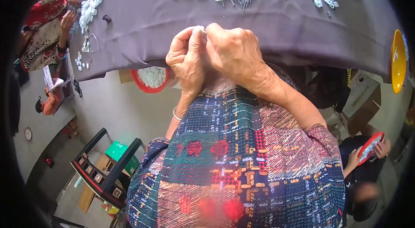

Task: The person pokes holes in small plastic components with a wooden stick, then inserts small springs into the plastic pieces and joins them together by hand.

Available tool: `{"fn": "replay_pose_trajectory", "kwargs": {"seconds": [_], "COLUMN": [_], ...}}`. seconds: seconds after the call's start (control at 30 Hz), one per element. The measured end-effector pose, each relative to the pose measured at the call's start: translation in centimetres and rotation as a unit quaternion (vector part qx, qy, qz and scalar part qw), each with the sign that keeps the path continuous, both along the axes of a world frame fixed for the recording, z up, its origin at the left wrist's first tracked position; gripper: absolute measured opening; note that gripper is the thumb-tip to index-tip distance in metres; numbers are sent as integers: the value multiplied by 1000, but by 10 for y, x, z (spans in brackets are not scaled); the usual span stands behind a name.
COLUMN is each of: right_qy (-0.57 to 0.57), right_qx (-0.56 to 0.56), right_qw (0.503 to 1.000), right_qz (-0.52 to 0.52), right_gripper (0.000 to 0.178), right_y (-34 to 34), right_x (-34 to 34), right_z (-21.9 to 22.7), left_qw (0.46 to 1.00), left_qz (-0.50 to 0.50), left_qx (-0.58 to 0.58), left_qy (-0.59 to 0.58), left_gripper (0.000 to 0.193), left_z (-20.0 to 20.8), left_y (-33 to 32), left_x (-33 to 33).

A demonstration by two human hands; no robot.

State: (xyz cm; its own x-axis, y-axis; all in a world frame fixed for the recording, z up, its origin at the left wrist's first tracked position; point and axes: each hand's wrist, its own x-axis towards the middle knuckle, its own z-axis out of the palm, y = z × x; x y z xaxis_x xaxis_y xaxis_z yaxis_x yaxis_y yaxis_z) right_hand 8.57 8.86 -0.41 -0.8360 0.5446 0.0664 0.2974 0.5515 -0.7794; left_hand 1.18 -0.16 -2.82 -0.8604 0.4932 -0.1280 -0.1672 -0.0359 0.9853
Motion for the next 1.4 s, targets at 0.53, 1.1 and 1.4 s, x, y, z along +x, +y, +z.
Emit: {"fn": "replay_pose_trajectory", "kwargs": {"seconds": [0.53,1.1,1.4], "right_qy": [-14,34,120], "right_qx": [11,-26,-24], "right_qw": [1000,999,993], "right_qz": [-1,-11,-2], "right_gripper": [4,12,16], "right_y": [-3,-4,2], "right_x": [-4,-4,-4], "right_z": [-2,-1,-4], "left_qw": [999,988,978], "left_qz": [2,4,-16], "left_qx": [-8,57,84], "left_qy": [44,-141,-191], "left_gripper": [8,17,17], "left_z": [-4,3,3], "left_y": [-1,-7,-13], "left_x": [-1,-9,-14]}}
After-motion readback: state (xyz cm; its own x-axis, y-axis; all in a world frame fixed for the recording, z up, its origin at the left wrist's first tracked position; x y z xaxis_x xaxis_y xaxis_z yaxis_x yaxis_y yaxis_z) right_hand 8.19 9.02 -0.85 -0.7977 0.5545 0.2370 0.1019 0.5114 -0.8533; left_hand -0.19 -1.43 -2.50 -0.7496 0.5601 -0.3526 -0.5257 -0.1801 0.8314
